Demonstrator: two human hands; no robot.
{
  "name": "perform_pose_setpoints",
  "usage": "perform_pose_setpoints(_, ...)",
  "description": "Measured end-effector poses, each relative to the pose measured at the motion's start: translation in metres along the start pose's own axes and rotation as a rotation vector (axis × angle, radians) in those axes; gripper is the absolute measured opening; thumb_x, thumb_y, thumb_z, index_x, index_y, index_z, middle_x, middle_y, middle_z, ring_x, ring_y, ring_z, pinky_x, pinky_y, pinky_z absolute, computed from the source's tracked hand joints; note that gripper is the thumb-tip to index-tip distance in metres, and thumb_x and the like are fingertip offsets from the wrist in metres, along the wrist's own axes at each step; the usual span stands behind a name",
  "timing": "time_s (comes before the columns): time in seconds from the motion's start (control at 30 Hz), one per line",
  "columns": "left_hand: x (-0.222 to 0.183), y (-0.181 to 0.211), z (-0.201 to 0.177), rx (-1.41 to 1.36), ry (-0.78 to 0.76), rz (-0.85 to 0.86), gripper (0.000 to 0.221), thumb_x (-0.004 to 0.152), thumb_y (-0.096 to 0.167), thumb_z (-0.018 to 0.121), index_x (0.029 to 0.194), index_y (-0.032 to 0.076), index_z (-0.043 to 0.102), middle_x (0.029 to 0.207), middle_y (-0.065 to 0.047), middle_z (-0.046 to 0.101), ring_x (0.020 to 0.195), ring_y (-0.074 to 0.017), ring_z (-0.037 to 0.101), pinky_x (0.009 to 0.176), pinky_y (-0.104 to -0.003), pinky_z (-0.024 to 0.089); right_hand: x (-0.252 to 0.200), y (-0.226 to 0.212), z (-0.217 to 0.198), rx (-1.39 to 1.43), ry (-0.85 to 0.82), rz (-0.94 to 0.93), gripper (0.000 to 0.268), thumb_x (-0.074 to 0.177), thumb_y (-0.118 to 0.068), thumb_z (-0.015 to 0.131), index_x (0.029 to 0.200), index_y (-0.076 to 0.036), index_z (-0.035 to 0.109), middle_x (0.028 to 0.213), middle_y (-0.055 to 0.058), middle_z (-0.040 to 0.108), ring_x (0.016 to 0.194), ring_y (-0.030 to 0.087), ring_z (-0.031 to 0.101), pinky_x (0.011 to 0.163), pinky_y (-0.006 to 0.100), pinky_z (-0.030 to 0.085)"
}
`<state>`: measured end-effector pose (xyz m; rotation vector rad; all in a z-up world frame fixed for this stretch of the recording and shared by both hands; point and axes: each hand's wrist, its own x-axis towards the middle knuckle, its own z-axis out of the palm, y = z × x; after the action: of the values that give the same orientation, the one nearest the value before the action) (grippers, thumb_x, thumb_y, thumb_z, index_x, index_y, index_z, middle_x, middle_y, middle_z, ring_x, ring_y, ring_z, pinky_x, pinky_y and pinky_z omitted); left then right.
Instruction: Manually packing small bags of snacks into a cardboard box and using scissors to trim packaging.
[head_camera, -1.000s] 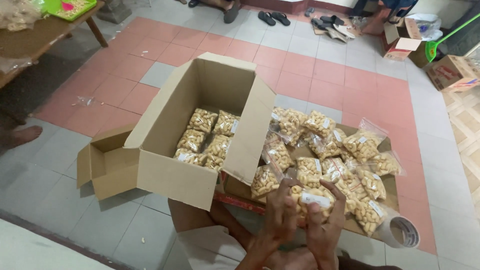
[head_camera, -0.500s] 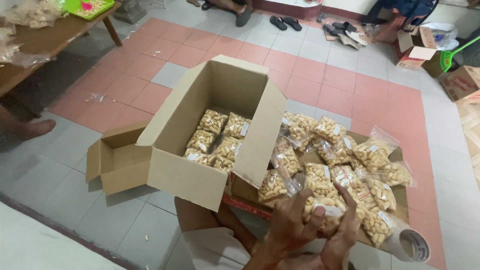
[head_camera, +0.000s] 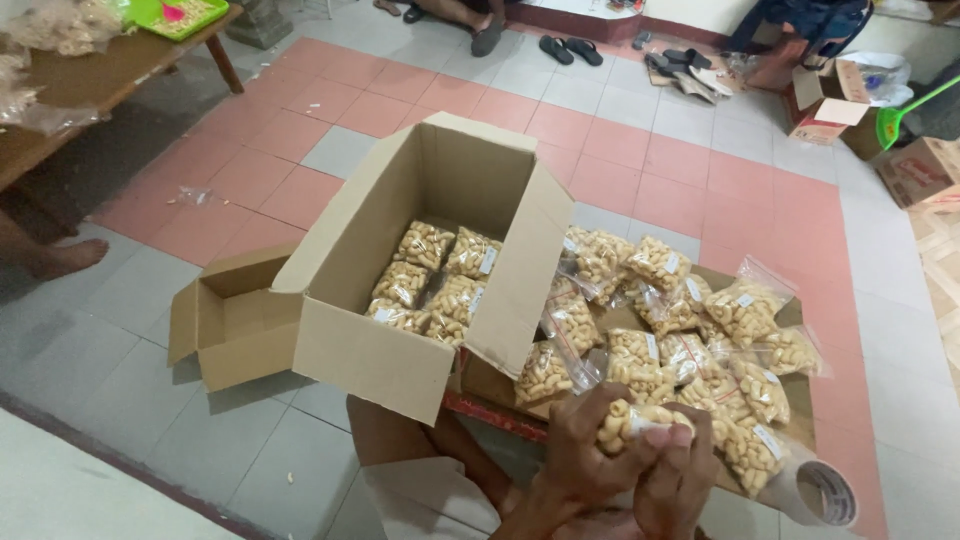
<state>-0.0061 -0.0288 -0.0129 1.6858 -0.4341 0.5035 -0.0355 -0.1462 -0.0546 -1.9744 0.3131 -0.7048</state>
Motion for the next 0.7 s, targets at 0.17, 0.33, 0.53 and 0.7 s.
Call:
perform_pose_setpoints(0.17,-0.008,-0.013,0.007,0.064,0.013,-0.026,0.042,0.106,0.048,0.051,0.107,0.009,0.065,0.062,-0.007,0.058,0.049,-0.0275,0.059,0.051,-0.043,0.047,0.005,0.006,0.003,-0.034,-0.032,-0.120,0.045,0.113,-0.033,0.027,0.121,0.000,0.057,0.101,0.020,0.064,0.076,0.034,0.062,0.060,0.042,0.044)
perform_pose_setpoints(0.33,-0.008,-0.020,0.009,0.042,0.021,0.020,0.040,0.112,0.034,0.033,0.106,0.007,0.061,0.071,-0.010,0.058,0.061,-0.0281,0.058,0.057,-0.041,0.042,-0.002,0.009,0.011,0.334,0.004,0.230,0.071,0.110,-0.056,0.014,0.112,-0.006,0.064,0.091,0.017,0.073,0.077,0.026,0.070,0.062,0.035,0.058)
perform_pose_setpoints(0.53,-0.003,-0.016,0.005,-0.165,-0.037,-0.082,0.067,0.110,0.052,0.015,0.107,0.005,0.063,0.060,-0.007,0.064,0.046,-0.0235,0.062,0.041,-0.035,0.044,0.004,-0.007,0.009,0.108,-0.054,-0.025,0.070,0.100,-0.070,0.032,0.106,-0.007,0.062,0.077,0.005,0.067,0.069,0.018,0.065,0.057,0.032,0.049)
perform_pose_setpoints(0.7,0.004,-0.006,0.005,0.015,0.054,0.009,0.036,0.101,0.044,0.057,0.096,0.009,0.063,0.062,-0.005,0.060,0.050,-0.0199,0.060,0.048,-0.037,0.046,0.005,-0.021,0.006,0.020,-0.033,-0.074,0.043,0.108,-0.045,0.039,0.090,-0.010,0.054,0.069,0.004,0.053,0.060,0.021,0.048,0.059,0.038,0.036)
